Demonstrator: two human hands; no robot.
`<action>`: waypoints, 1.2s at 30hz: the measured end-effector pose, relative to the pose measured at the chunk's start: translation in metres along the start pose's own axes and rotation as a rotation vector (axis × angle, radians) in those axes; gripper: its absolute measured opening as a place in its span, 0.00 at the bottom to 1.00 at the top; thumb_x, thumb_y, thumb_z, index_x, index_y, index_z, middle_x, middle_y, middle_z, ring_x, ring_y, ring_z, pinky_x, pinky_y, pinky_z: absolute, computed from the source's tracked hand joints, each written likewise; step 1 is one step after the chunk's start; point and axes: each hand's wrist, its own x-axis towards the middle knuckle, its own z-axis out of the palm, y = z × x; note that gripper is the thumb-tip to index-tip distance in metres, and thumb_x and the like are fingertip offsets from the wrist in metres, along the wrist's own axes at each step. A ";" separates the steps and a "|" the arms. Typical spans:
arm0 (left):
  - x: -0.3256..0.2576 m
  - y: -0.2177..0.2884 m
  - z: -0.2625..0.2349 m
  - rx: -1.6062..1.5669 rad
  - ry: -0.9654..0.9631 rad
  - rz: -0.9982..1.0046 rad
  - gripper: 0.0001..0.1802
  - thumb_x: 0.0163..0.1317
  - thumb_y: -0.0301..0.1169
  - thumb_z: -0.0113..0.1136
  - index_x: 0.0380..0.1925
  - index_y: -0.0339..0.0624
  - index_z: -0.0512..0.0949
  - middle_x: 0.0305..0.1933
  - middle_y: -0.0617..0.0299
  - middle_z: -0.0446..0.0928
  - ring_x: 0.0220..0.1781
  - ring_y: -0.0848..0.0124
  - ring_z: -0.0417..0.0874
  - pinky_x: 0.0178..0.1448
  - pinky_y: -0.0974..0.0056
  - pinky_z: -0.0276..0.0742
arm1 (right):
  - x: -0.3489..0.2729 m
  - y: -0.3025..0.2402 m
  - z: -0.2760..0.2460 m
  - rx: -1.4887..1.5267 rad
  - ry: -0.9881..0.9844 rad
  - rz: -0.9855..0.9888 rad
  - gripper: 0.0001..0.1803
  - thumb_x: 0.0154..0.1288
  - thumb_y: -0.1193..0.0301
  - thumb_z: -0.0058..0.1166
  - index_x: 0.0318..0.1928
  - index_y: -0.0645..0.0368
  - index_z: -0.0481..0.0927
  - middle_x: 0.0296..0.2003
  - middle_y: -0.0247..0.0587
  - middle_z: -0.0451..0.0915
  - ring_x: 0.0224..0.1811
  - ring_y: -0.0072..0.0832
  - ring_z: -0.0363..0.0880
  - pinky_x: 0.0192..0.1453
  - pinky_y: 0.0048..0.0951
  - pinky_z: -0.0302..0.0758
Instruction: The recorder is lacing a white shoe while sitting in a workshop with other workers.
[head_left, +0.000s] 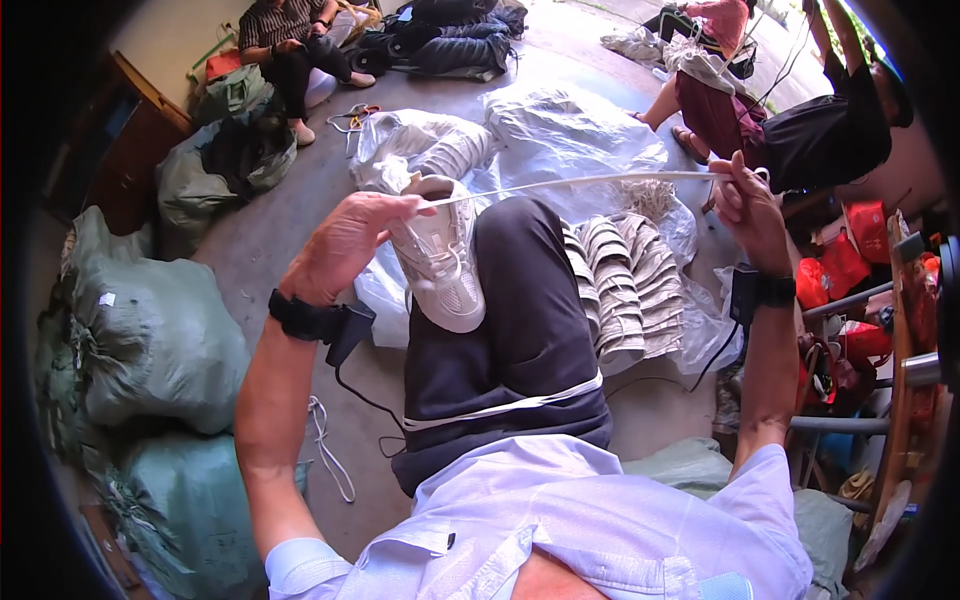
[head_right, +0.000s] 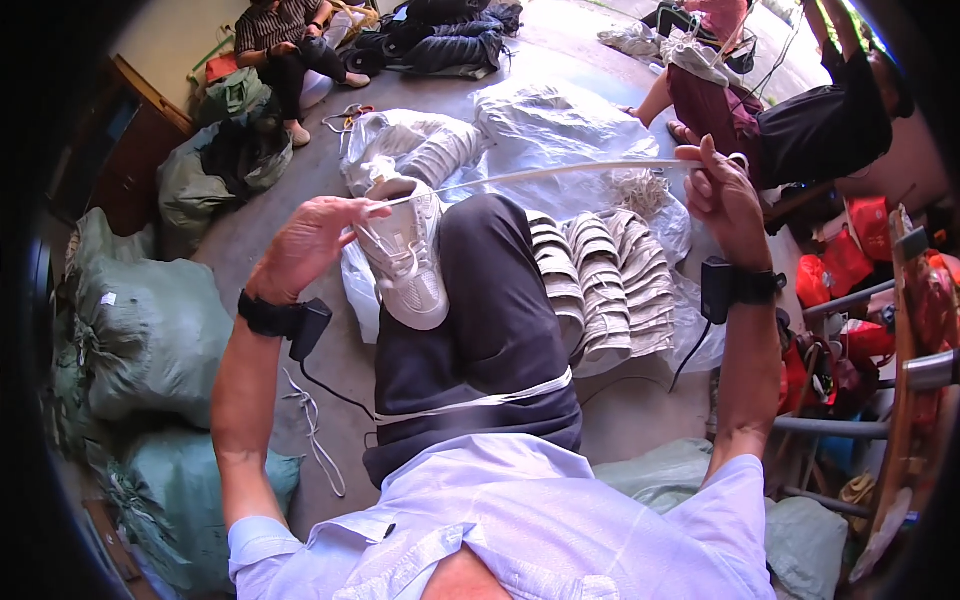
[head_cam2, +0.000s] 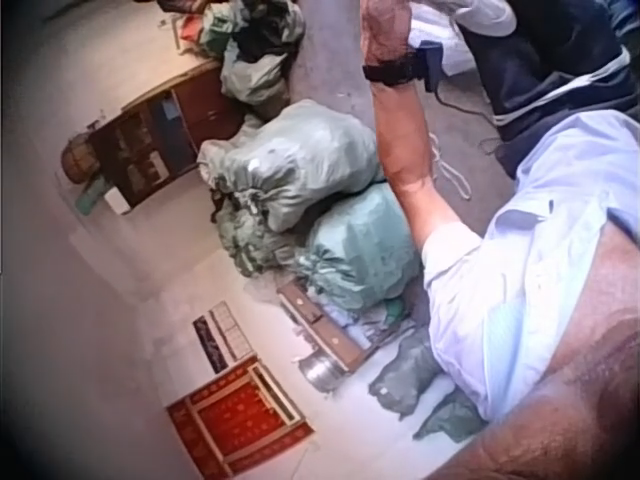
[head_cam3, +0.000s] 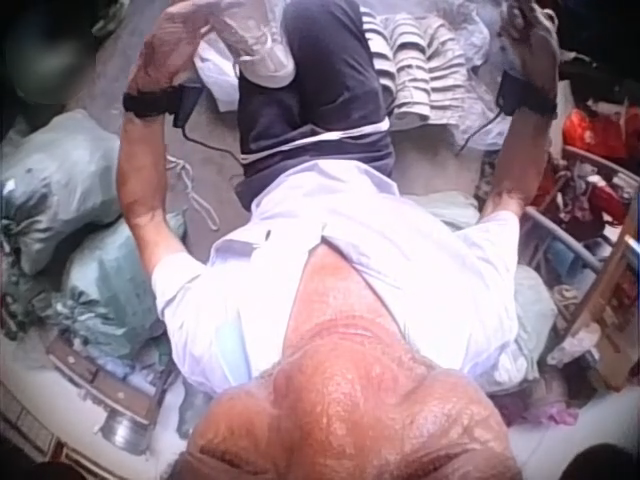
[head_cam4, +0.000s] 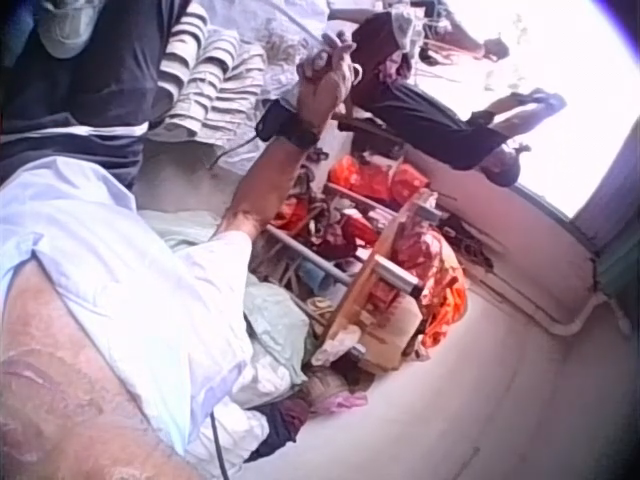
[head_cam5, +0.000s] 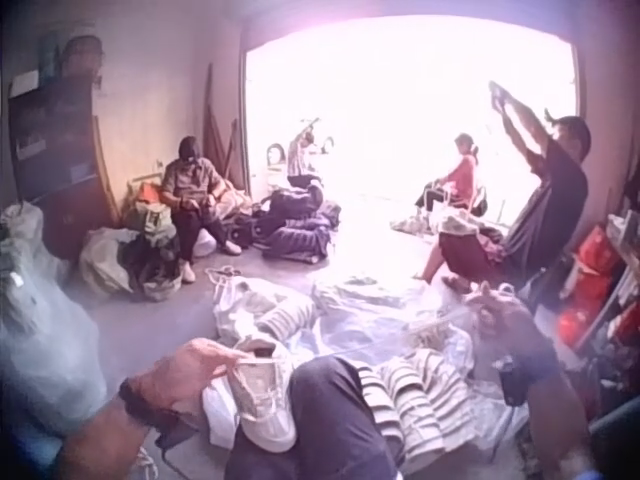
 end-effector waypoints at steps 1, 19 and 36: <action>-0.003 0.007 -0.002 0.002 -0.003 -0.001 0.14 0.69 0.38 0.59 0.39 0.39 0.85 0.44 0.61 0.83 0.51 0.75 0.78 0.59 0.68 0.66 | -0.004 0.003 -0.007 0.001 0.004 -0.001 0.25 0.77 0.53 0.45 0.50 0.65 0.79 0.19 0.25 0.66 0.18 0.15 0.61 0.24 0.18 0.60; 0.035 -0.029 0.054 1.619 0.307 0.074 0.09 0.52 0.37 0.63 0.30 0.49 0.87 0.34 0.54 0.85 0.44 0.57 0.86 0.48 0.55 0.82 | -0.125 -0.086 0.014 0.404 -0.230 -0.656 0.14 0.77 0.72 0.39 0.53 0.70 0.71 0.24 0.27 0.70 0.27 0.16 0.70 0.37 0.23 0.66; 0.035 -0.022 0.052 1.668 0.105 0.005 0.13 0.52 0.29 0.57 0.33 0.32 0.84 0.38 0.40 0.83 0.44 0.48 0.86 0.51 0.49 0.81 | -0.147 -0.074 0.011 0.238 -0.074 -0.644 0.16 0.81 0.66 0.36 0.52 0.67 0.72 0.23 0.33 0.70 0.24 0.22 0.65 0.35 0.27 0.64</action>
